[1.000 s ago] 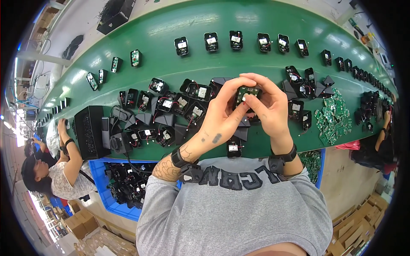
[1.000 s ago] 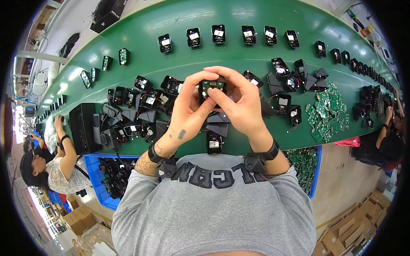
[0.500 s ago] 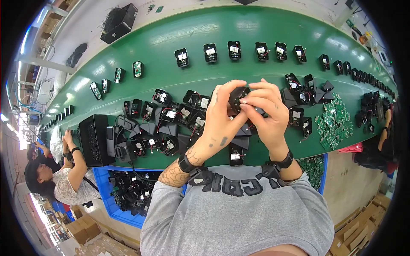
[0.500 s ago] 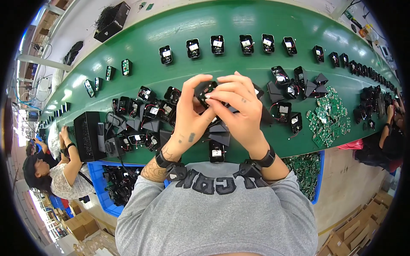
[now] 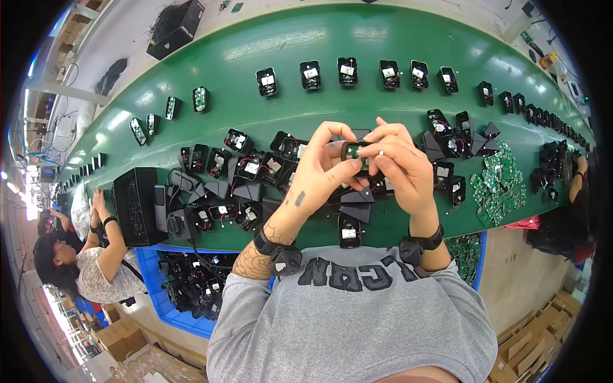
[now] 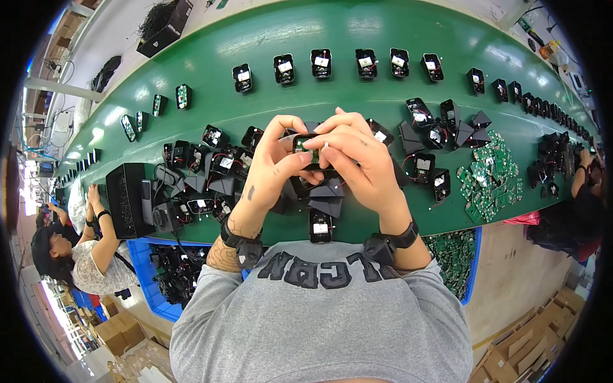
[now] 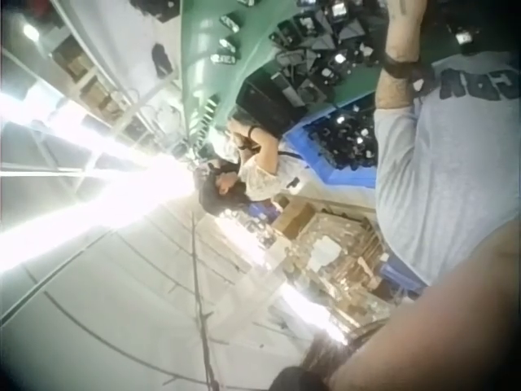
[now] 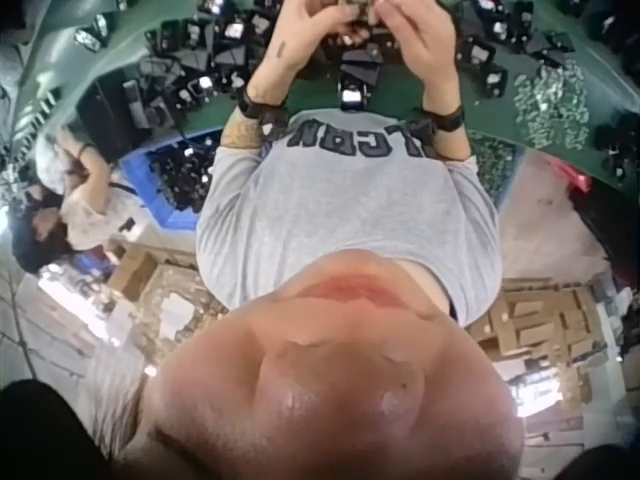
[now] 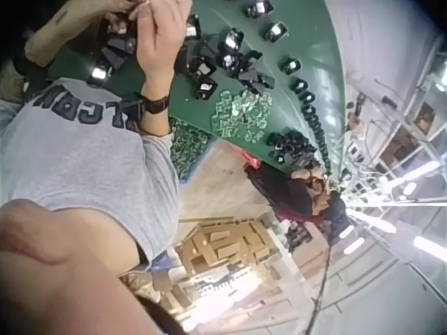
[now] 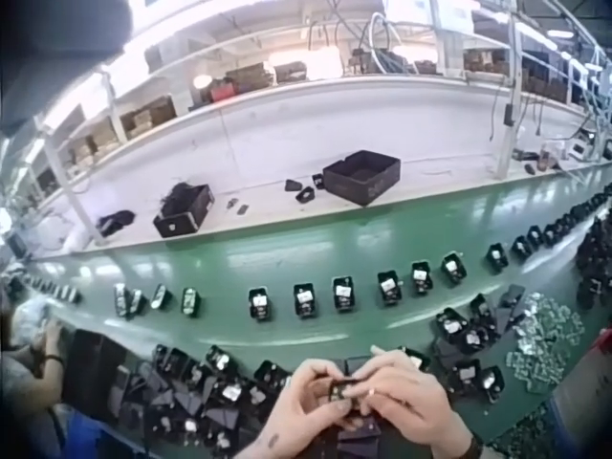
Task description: Assembling small electronic circuit boards into plastic housings on a factory production line.
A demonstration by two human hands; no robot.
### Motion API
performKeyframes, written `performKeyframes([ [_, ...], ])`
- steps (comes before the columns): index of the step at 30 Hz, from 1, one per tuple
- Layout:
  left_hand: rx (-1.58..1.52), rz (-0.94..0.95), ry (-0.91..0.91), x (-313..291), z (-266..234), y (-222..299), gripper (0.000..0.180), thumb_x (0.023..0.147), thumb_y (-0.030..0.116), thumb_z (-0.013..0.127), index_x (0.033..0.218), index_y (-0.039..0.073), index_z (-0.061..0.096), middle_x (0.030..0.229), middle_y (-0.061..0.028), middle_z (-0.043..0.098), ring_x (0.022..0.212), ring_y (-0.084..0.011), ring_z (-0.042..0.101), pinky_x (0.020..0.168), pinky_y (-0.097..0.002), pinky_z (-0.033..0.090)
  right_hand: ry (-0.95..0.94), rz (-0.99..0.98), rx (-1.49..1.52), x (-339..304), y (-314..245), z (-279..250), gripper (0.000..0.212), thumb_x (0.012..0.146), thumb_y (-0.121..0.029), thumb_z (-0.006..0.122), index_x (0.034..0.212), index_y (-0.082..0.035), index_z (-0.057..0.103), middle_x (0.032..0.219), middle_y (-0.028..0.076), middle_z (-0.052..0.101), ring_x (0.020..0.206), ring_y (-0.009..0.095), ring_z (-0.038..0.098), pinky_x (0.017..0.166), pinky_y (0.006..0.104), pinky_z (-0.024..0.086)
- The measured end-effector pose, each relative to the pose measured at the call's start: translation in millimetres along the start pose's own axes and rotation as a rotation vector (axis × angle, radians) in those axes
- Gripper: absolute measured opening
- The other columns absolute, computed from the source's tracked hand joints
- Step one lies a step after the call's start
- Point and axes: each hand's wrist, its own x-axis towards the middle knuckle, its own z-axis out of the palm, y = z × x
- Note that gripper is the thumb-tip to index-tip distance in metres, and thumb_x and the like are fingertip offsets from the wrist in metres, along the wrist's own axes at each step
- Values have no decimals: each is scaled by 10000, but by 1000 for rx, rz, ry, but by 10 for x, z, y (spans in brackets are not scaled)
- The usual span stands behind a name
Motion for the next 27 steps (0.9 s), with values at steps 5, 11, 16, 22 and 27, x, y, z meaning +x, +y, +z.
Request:
performKeyframes([
  [5,-60,-21,10,15,-35,30,341,865,64,602,1138,42,398,962,-144,611,730,-211,672,614,-291,581,42,96,260,-15,78,-38,196,900,-81,539,977,32,680,751,68,640,1049,296,562,1035,515,351],
  [11,-21,3,60,-1,65,73,367,841,89,581,1155,55,393,954,-182,637,714,-245,680,620,-329,598,28,143,373,-11,35,-65,168,883,-88,526,840,19,648,792,92,635,1106,327,534,1017,501,357],
  [16,24,148,130,-5,86,33,363,851,-29,587,1152,30,393,1025,-152,602,853,-185,665,712,-296,596,-9,82,11,22,-69,-15,116,808,-102,541,735,-27,591,1091,141,597,1224,356,443,1028,474,319],
  [22,265,277,197,-31,134,2,362,792,-17,646,1101,19,462,983,-108,651,828,-122,662,706,-248,568,13,-36,-333,84,-94,15,37,672,-71,572,669,-42,596,1258,130,559,1314,386,358,1050,487,291],
  [27,360,328,219,-39,150,14,357,768,-18,660,1081,9,490,957,-95,665,799,-109,666,685,-239,567,-11,-4,-327,86,-75,6,31,650,-66,566,643,-35,566,1257,121,561,1323,387,346,1051,488,291],
])
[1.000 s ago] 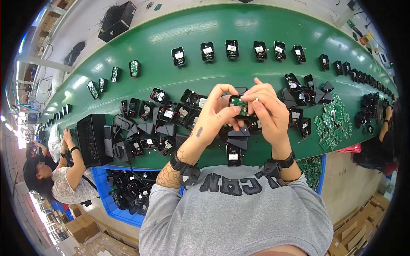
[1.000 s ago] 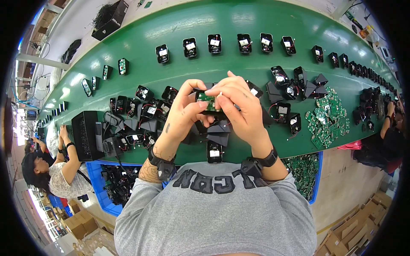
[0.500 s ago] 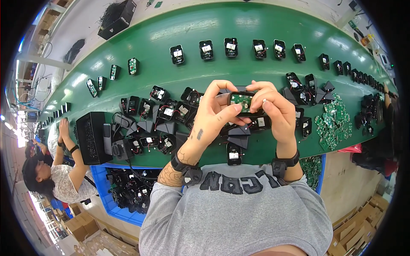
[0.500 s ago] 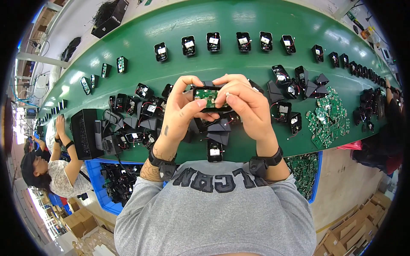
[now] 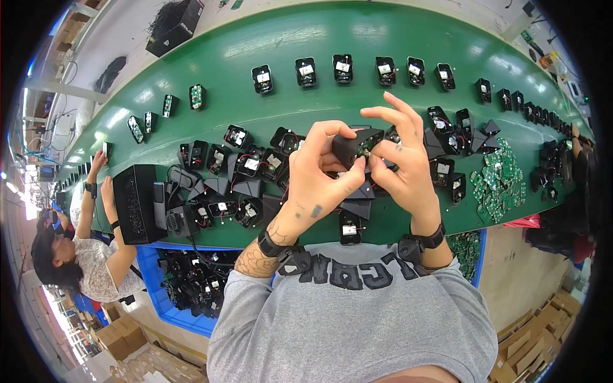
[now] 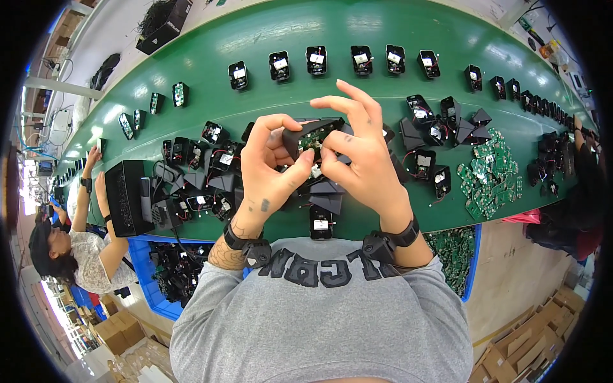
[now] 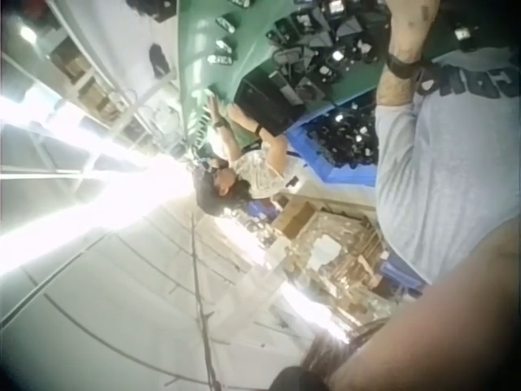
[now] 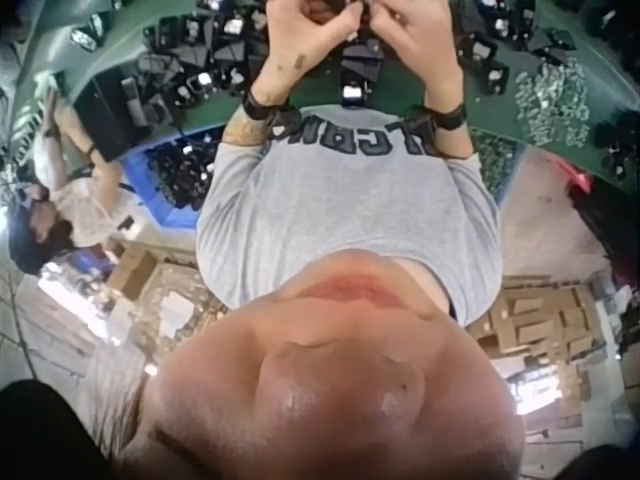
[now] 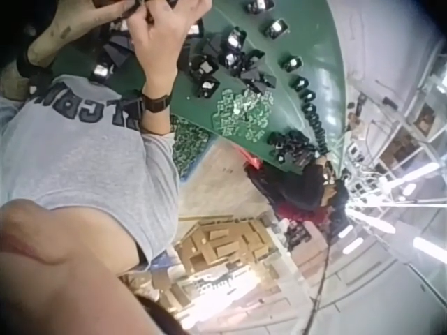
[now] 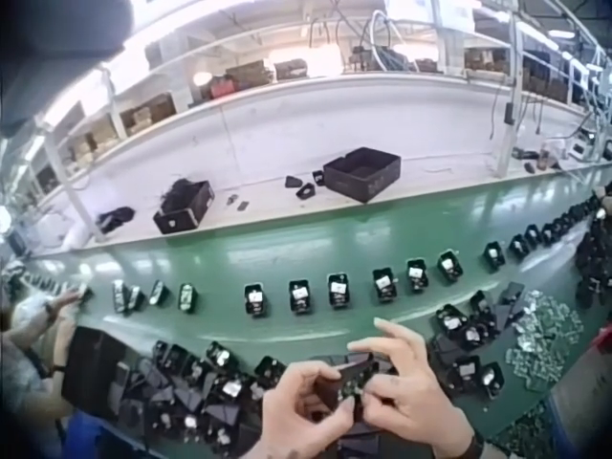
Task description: Assembling small electronic circuit boards into plastic housings on a factory production line.
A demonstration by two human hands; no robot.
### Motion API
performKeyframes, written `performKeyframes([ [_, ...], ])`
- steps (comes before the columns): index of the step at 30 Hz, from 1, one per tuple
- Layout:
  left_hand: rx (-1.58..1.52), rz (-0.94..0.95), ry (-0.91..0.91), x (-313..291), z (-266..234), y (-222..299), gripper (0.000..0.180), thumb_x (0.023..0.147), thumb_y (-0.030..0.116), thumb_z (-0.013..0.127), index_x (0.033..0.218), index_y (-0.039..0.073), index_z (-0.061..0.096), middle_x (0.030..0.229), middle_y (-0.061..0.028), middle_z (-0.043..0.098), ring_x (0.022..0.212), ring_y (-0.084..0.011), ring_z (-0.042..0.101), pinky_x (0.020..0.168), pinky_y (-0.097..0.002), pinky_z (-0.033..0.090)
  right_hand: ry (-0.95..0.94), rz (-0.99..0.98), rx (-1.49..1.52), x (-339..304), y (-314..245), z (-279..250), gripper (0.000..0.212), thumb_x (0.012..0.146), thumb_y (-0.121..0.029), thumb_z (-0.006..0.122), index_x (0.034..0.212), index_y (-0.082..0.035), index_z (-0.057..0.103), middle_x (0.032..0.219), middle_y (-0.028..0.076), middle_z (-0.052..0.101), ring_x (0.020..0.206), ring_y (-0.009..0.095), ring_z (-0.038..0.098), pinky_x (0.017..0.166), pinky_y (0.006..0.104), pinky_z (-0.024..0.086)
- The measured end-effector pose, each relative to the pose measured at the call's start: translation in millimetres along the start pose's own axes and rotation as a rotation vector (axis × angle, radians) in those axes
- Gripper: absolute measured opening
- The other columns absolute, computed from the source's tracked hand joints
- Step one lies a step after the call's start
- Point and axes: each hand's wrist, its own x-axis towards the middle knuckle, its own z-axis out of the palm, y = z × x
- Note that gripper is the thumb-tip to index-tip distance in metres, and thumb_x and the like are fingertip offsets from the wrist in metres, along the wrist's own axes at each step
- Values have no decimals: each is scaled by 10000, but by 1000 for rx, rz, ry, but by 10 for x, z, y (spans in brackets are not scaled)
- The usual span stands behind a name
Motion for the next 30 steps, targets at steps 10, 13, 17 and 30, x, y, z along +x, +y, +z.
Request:
performKeyframes([
  [10,235,74,-25,-45,-36,22,343,754,-7,677,1061,11,525,890,-91,667,772,-106,674,651,-239,568,-185,6,2,-15,-65,-71,76,740,-5,558,666,4,545,1264,90,528,1347,392,304,1052,495,299],
  [13,343,148,-20,-61,5,-3,344,735,7,693,1044,18,541,892,-108,670,779,-134,688,643,-254,568,-166,19,-97,-38,-83,-63,78,737,19,569,666,19,540,1271,91,521,1346,386,308,1049,476,312],
  [17,630,415,-18,-64,66,-169,355,695,57,717,1017,31,569,870,-144,667,824,-209,709,644,-304,565,-153,70,-88,-75,-1,-80,30,729,39,581,705,22,576,1250,93,544,1335,363,335,1033,451,340],
  [30,-258,-596,-317,295,-351,-142,200,839,165,534,981,24,535,817,-129,663,578,-221,680,483,-254,549,-41,-418,-102,-25,116,-278,305,606,-39,725,906,-97,725,891,27,663,853,219,630,792,387,516],
])
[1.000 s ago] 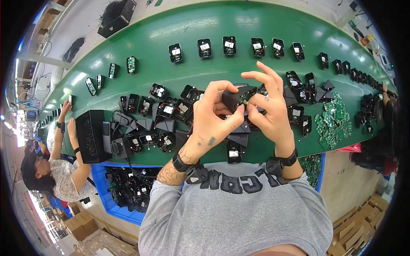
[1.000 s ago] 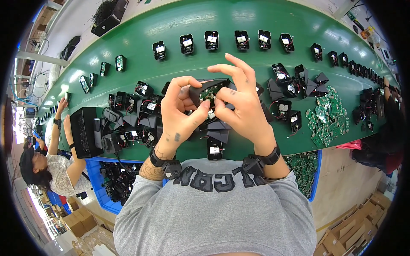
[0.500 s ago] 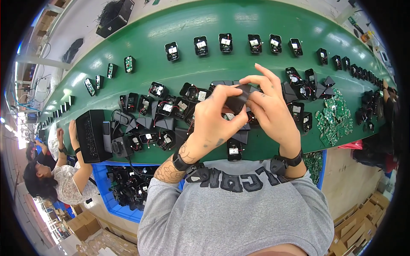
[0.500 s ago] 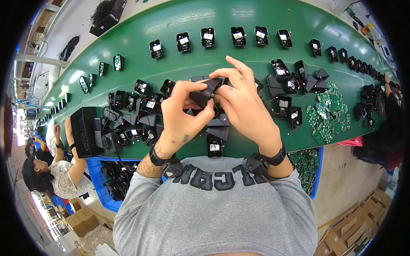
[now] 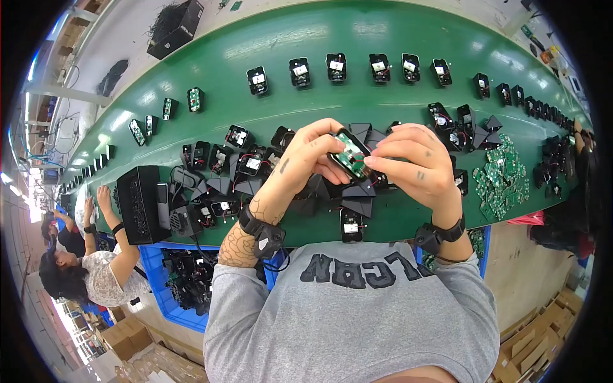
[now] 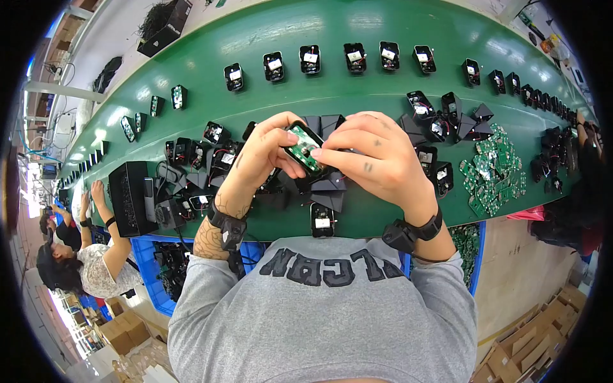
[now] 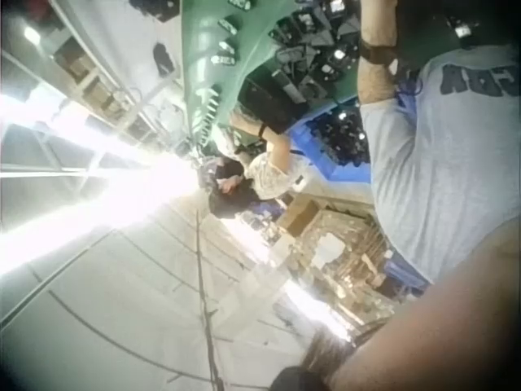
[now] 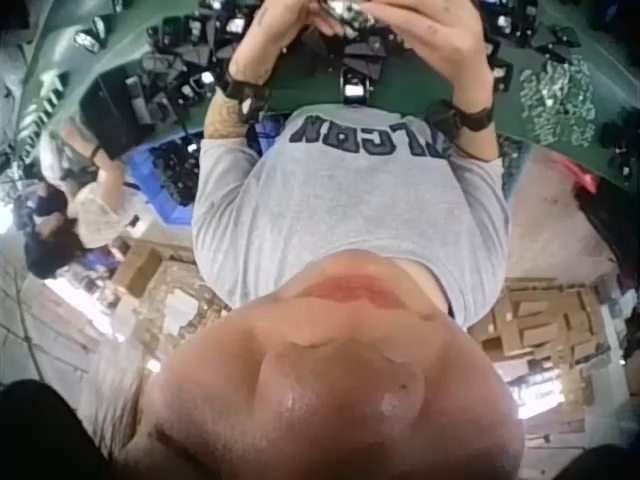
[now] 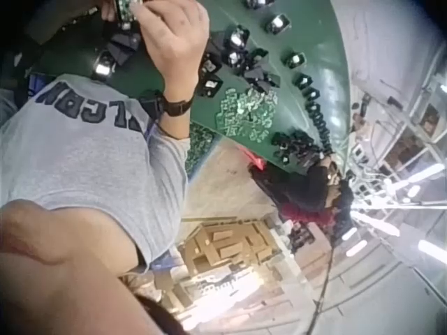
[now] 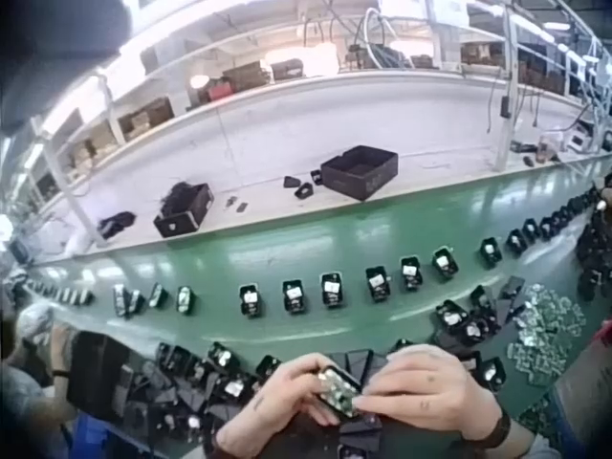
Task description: Assembling small electronic circuit boards into plastic housings on a factory production line.
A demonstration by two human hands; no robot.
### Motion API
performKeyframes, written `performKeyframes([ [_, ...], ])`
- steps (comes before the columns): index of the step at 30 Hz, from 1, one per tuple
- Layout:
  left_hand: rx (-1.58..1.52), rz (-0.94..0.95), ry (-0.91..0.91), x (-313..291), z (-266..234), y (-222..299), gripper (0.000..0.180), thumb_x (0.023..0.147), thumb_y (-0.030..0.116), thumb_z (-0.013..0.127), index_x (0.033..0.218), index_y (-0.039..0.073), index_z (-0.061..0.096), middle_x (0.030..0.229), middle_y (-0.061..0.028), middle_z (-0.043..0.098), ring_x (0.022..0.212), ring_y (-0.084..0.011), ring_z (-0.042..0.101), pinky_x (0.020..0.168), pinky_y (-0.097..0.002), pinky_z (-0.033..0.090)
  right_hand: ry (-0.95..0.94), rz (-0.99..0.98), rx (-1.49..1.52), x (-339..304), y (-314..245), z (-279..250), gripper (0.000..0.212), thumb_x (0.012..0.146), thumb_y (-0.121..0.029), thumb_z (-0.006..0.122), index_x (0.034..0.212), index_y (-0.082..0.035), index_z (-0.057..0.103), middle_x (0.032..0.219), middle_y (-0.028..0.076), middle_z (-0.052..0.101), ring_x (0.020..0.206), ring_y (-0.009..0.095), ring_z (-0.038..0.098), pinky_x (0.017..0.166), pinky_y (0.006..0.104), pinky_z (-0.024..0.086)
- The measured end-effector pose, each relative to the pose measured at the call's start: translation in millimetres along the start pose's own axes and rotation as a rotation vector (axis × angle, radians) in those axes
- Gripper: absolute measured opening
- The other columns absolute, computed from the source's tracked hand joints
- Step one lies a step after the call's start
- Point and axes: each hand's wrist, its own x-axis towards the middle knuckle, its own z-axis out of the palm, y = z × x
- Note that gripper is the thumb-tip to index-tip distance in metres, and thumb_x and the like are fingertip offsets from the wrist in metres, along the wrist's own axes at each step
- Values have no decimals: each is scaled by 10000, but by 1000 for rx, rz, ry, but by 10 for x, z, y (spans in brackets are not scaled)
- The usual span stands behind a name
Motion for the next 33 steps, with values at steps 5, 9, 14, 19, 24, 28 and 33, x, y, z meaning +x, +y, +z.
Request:
performKeyframes([
  [5,21,-54,-34,-7,71,57,241,815,127,492,1007,-13,530,779,-146,667,531,-197,667,451,-236,562,-65,-80,-64,72,52,-58,290,609,-68,717,897,-103,714,891,9,656,884,213,628,847,409,508],
  [9,40,-83,-78,-8,62,65,209,843,190,533,972,26,530,837,-112,652,582,-212,679,479,-244,545,-100,-99,-119,37,87,-66,233,633,-89,711,865,-109,700,896,-2,650,921,211,628,915,436,485],
  [14,25,-88,-86,7,115,68,210,846,168,543,994,20,530,858,-122,651,589,-214,680,502,-254,558,-68,-35,-139,31,54,-54,188,652,-92,729,833,-107,683,881,-1,636,995,237,603,961,470,440],
  [19,303,505,280,-107,356,-75,281,805,51,654,1044,-32,535,853,-89,666,697,-141,678,601,-253,568,68,461,74,-18,-151,152,164,675,-24,742,823,-51,675,915,46,574,1079,265,517,977,424,386],
  [24,675,822,388,-116,421,-143,365,771,-20,686,1109,-24,547,921,-94,654,790,-102,652,687,-242,549,293,792,438,-83,-128,316,109,685,42,726,781,4,691,916,50,565,999,192,524,957,351,395],
  [28,754,907,462,-96,471,-215,405,715,1,746,1081,-23,575,950,-127,683,749,-137,687,652,-260,573,386,810,433,-132,-88,391,123,687,47,731,796,3,693,947,58,583,979,174,552,851,288,445],
  [33,671,832,517,-7,492,-293,409,774,-59,674,1150,-29,516,1154,-196,628,892,-179,674,722,-258,561,421,717,381,-207,-82,535,134,726,-37,727,860,-42,721,1101,80,599,1178,263,485,969,375,401],
])
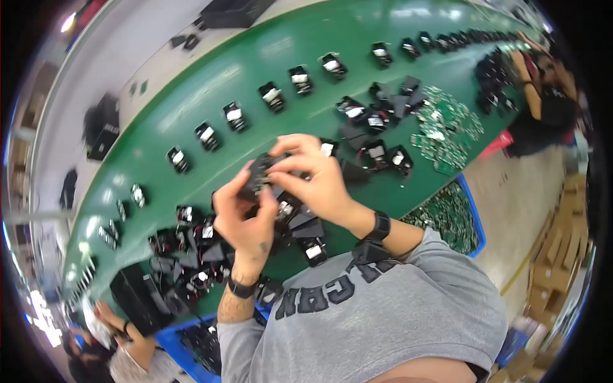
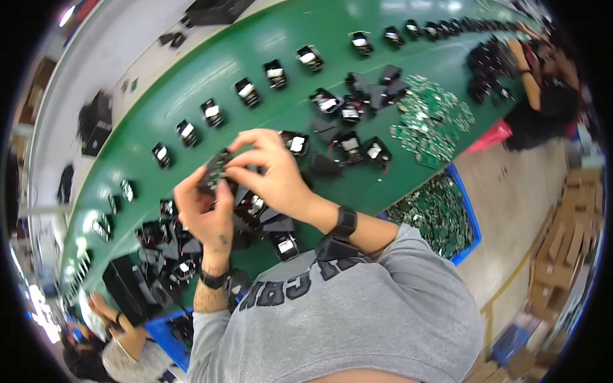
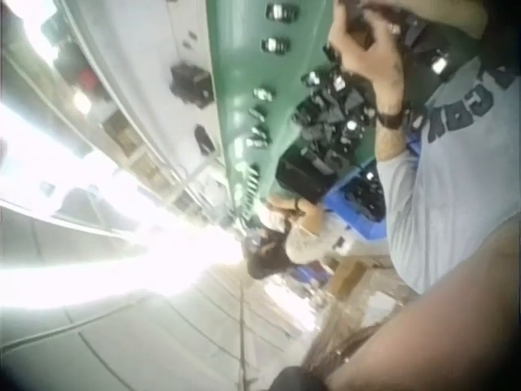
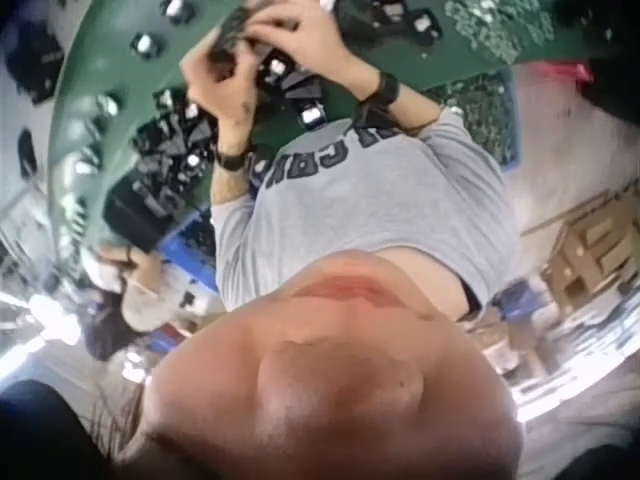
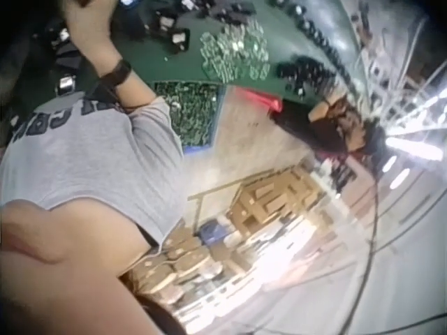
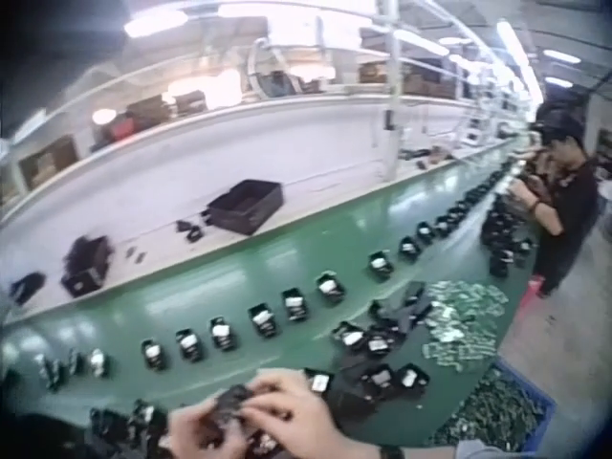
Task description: Assembling small electronic circuit boards into plastic housings on a factory production line.
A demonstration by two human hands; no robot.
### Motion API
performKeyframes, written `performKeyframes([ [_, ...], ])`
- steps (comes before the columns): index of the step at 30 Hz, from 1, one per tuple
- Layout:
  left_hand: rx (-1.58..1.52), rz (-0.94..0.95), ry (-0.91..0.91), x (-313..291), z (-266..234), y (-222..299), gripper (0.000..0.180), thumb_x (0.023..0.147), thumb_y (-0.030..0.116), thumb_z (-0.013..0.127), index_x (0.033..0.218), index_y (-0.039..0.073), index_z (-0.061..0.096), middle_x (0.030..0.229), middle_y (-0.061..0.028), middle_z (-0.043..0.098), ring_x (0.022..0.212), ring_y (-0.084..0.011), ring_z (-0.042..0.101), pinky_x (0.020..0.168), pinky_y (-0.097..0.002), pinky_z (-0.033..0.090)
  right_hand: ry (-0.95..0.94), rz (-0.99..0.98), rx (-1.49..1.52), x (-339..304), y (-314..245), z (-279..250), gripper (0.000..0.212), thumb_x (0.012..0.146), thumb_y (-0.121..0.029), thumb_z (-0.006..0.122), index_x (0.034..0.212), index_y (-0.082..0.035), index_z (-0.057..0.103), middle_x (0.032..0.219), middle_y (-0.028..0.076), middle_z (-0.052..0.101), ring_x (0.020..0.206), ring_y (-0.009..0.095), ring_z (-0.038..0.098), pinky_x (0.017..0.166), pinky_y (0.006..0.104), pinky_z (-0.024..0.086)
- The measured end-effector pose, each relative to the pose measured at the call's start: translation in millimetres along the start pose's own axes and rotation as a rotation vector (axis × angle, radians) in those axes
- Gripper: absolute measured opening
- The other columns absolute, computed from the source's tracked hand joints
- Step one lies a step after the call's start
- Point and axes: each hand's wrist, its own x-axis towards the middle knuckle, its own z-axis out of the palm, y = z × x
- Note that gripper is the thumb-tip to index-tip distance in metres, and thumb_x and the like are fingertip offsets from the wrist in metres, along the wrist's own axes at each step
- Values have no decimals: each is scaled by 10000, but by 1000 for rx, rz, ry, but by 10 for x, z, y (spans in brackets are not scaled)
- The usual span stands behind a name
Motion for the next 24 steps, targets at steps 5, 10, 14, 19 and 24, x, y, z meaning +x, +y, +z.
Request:
performKeyframes([
  [5,-180,16,63,159,-33,-66,376,829,-62,626,1176,-40,483,1127,-170,618,864,-142,648,730,-238,535,-336,-99,-29,-5,-180,-177,594,718,-50,633,1300,-153,576,1509,143,279,1417,367,148,1139,496,177],
  [10,172,-265,-225,571,-497,-38,339,845,-26,625,1172,48,569,906,-16,602,693,-32,538,618,-175,440,-460,314,-49,35,-156,-1221,220,817,-127,666,1021,-63,721,1110,126,663,1046,217,609,908,333,463],
  [14,513,-138,-82,984,-1495,-768,359,869,17,585,1226,31,556,1093,-136,620,995,-207,616,859,-310,493,613,176,-491,-89,322,-2357,158,857,-129,647,977,-60,724,919,24,678,821,96,587,734,248,465],
  [19,935,-188,-305,1323,-2628,-1946,473,809,37,559,1280,70,552,1110,-201,630,989,-304,618,853,-370,486,431,291,-1140,-105,1225,-3412,343,776,-260,689,1035,-35,694,1090,152,665,1022,296,621,892,360,469],
  [24,989,-156,-315,1493,-2290,-2122,592,745,-75,437,1308,80,533,1284,-223,547,1168,-364,544,979,-399,442,367,332,-1091,-200,1098,-3460,307,872,-229,605,1059,7,666,1006,171,678,918,314,644,823,361,485],
])
